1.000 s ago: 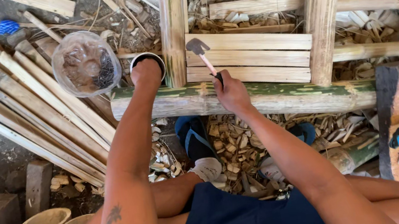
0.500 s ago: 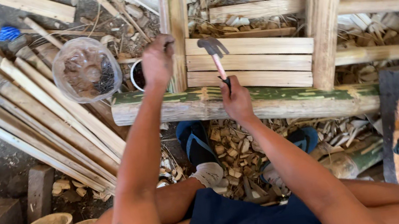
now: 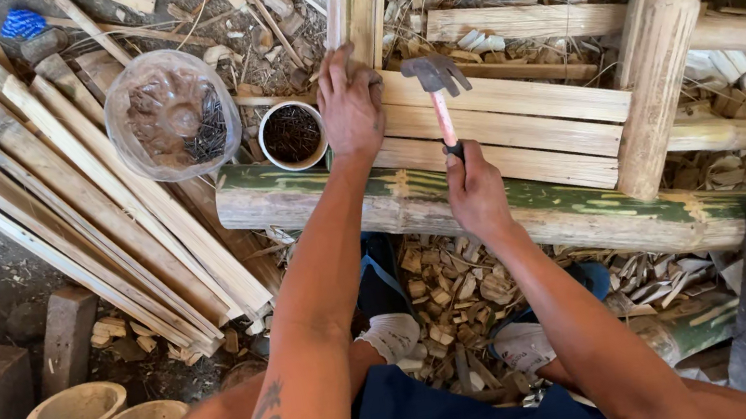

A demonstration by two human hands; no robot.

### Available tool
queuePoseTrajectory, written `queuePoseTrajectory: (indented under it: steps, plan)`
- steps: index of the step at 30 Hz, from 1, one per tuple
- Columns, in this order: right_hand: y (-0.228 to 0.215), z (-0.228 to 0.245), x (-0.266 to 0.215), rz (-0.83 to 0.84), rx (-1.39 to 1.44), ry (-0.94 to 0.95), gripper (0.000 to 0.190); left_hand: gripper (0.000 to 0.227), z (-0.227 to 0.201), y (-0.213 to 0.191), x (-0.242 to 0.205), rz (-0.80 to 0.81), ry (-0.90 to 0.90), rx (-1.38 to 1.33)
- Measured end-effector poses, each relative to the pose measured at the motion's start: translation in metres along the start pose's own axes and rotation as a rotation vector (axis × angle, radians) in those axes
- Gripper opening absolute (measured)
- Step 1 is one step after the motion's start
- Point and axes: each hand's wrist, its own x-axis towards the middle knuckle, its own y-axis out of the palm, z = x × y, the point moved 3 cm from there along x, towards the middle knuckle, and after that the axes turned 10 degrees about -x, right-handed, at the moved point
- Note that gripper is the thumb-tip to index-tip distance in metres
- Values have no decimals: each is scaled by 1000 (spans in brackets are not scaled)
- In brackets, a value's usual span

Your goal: The person assembles a wooden frame by placing thin wooden slats into a larger frame structure. They use a hammer to secure the slats and a saw to trim excess wood, repeating the process for each slat.

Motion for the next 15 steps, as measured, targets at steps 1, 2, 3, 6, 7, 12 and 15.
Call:
queuePoseTrajectory:
  steps: [1, 2, 3, 6, 7, 12, 15]
  plan:
    - [-2, 3, 1, -16, -36, -63, 17, 10, 0, 1, -1, 2, -5, -12]
    - [-2, 4, 3, -6, -52, -54, 17, 11, -1, 1, -3, 5, -10, -25]
    - [-1, 5, 5, 5, -69, -48, 18, 13, -1, 1, -4, 5, -16, -37]
    - [5, 8, 15, 105, -163, -58, 17, 15, -7, -1, -3, 16, -3, -2]
    - [8, 8, 18, 150, -200, -65, 16, 15, -7, -2, -2, 17, -7, 3]
    - [12, 7, 24, 164, -145, -24, 17, 13, 2, 5, -4, 14, -21, -39]
    - [5, 9, 18, 308, -135, 89, 21, 20, 8, 12, -11, 86, -66, 10]
